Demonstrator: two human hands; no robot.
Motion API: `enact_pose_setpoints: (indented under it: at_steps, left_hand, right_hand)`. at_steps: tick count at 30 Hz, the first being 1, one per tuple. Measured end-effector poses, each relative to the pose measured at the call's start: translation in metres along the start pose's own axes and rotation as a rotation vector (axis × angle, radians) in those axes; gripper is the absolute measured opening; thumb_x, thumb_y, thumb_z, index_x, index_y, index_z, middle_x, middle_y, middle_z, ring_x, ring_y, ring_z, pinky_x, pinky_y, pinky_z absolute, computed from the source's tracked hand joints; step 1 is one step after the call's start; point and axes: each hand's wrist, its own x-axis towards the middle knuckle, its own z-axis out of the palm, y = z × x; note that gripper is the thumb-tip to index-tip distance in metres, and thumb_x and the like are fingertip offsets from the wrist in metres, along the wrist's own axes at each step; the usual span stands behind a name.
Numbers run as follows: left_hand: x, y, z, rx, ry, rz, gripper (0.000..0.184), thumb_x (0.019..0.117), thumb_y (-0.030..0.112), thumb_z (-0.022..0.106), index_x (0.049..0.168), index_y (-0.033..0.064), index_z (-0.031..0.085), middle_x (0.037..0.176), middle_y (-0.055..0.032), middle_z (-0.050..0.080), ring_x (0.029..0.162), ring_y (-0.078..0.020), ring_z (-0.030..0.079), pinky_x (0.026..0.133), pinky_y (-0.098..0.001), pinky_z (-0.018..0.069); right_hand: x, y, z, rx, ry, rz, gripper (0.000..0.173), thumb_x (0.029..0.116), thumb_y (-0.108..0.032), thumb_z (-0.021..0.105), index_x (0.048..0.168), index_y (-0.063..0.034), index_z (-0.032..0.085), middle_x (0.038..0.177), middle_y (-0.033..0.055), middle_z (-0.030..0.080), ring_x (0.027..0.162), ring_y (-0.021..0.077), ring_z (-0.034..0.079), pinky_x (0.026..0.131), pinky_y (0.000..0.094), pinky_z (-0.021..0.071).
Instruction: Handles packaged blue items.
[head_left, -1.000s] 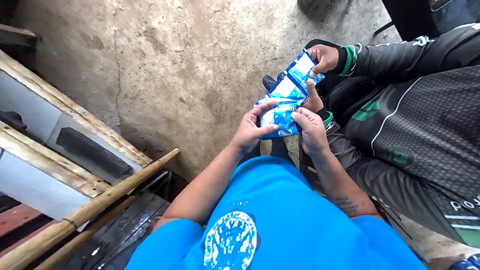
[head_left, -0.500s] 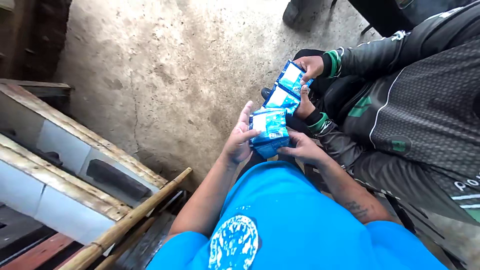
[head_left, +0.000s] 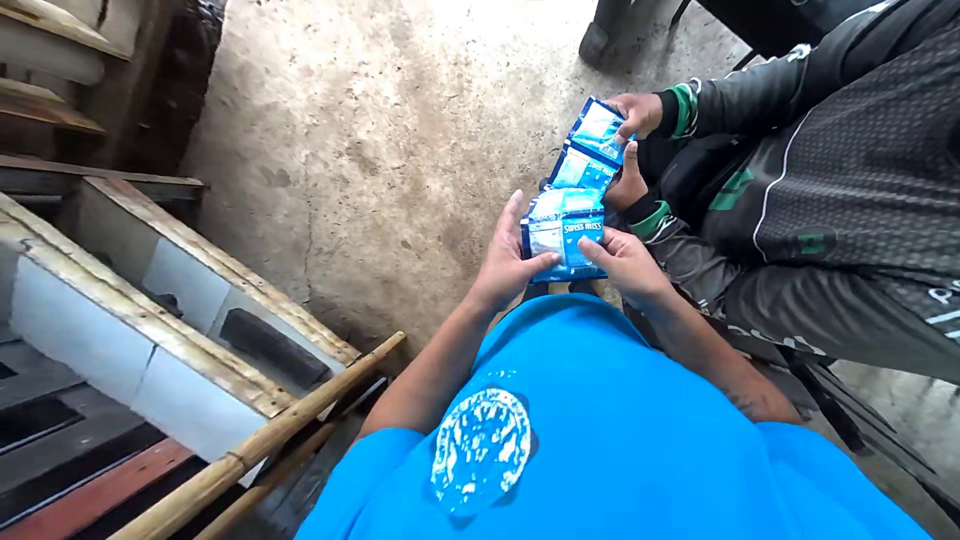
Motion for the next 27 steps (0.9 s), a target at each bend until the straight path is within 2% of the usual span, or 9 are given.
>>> enact_pose_setpoints:
  at_steps: [2, 4, 7, 9, 12, 16, 19, 23, 27]
  left_hand:
    - [-0.003, 0.002, -0.001, -0.018, 0.015, -0.037, 0.105, 0.0839, -0.017, 0.066, 0.162, 0.0155, 0.003, 0.113, -0.0131, 0.071, 0.094, -0.0209, 0.074, 0.085, -0.0383, 0.0632]
    - [-0.007, 0.002, -0.004, 0.014, 0.015, -0.074, 0.105, 0.0856, -0.015, 0.067, 0.162, 0.0216, 0.006, 0.110, -0.0106, 0.072, 0.089, -0.0179, 0.074, 0.081, -0.0353, 0.0631]
    - [-0.008, -0.001, -0.003, 0.002, 0.007, -0.087, 0.104, 0.0856, -0.015, 0.067, 0.162, 0.0213, 0.008, 0.109, -0.0107, 0.072, 0.089, -0.0186, 0.074, 0.081, -0.0357, 0.0634]
    - [-0.006, -0.003, -0.002, -0.039, 0.000, -0.068, 0.102, 0.0845, -0.016, 0.066, 0.162, 0.0156, 0.006, 0.119, -0.0153, 0.068, 0.097, -0.0222, 0.074, 0.086, -0.0395, 0.0629]
    - [-0.004, -0.003, 0.001, 0.007, -0.037, -0.099, 0.100, 0.0836, -0.007, 0.068, 0.161, 0.0127, 0.008, 0.135, -0.0132, 0.058, 0.110, -0.0183, 0.067, 0.094, -0.0368, 0.0589]
    - [0.003, -0.003, 0.003, 0.108, 0.005, -0.159, 0.106, 0.0777, -0.003, 0.077, 0.161, 0.0131, 0.014, 0.130, -0.0140, 0.060, 0.106, -0.0173, 0.068, 0.090, -0.0345, 0.0600]
    - [0.005, -0.001, 0.003, 0.099, 0.000, -0.174, 0.110, 0.0759, -0.009, 0.077, 0.162, 0.0133, 0.012, 0.130, -0.0148, 0.060, 0.105, -0.0175, 0.069, 0.090, -0.0339, 0.0601]
    - [0.005, 0.000, 0.007, 0.064, 0.020, -0.196, 0.103, 0.0746, -0.013, 0.074, 0.159, 0.0134, 0.022, 0.128, -0.0135, 0.061, 0.104, -0.0175, 0.069, 0.088, -0.0336, 0.0603]
    - [0.008, -0.005, 0.006, 0.045, 0.042, -0.195, 0.094, 0.0760, -0.011, 0.073, 0.155, 0.0126, 0.029, 0.127, -0.0137, 0.063, 0.103, -0.0191, 0.069, 0.087, -0.0355, 0.0606]
  right_hand:
    - [-0.006, 0.001, -0.006, -0.047, -0.034, 0.025, 0.031, 0.1100, -0.027, 0.046, 0.124, -0.0057, 0.063, 0.105, 0.0033, 0.072, 0.092, 0.0095, 0.070, 0.083, 0.0301, 0.0600]
    - [-0.009, 0.003, -0.009, -0.036, -0.030, 0.070, 0.034, 0.1099, -0.026, 0.041, 0.123, -0.0045, 0.064, 0.106, 0.0043, 0.071, 0.093, 0.0108, 0.069, 0.085, 0.0322, 0.0595]
    - [-0.011, 0.004, -0.006, -0.012, -0.016, 0.088, 0.023, 0.1024, -0.007, 0.054, 0.122, -0.0002, 0.065, 0.103, 0.0064, 0.073, 0.092, 0.0103, 0.070, 0.085, 0.0296, 0.0591]
    - [-0.013, 0.008, -0.004, -0.019, 0.009, 0.060, 0.022, 0.0970, -0.002, 0.061, 0.119, 0.0005, 0.066, 0.101, 0.0060, 0.074, 0.090, 0.0093, 0.070, 0.084, 0.0283, 0.0593]
    - [-0.014, 0.013, 0.000, -0.039, 0.027, 0.015, 0.022, 0.0942, 0.000, 0.063, 0.116, 0.0004, 0.066, 0.098, 0.0044, 0.073, 0.087, 0.0072, 0.070, 0.082, 0.0268, 0.0592]
    - [-0.016, 0.013, 0.006, -0.076, 0.034, 0.017, 0.018, 0.0940, 0.001, 0.064, 0.112, 0.0010, 0.066, 0.095, 0.0036, 0.073, 0.085, 0.0044, 0.069, 0.080, 0.0238, 0.0586]
    - [-0.018, 0.015, 0.009, -0.087, 0.057, 0.029, 0.017, 0.0946, 0.000, 0.065, 0.111, 0.0012, 0.066, 0.095, 0.0038, 0.073, 0.084, 0.0042, 0.069, 0.079, 0.0232, 0.0583]
    - [-0.022, 0.020, 0.010, -0.111, 0.073, 0.028, 0.017, 0.0958, -0.005, 0.067, 0.112, -0.0009, 0.066, 0.095, 0.0037, 0.073, 0.082, 0.0055, 0.069, 0.075, 0.0242, 0.0584]
    - [-0.026, 0.024, 0.008, 0.004, 0.022, 0.000, 0.025, 0.0976, -0.003, 0.064, 0.122, 0.0001, 0.064, 0.106, 0.0057, 0.073, 0.092, 0.0076, 0.069, 0.085, 0.0263, 0.0587]
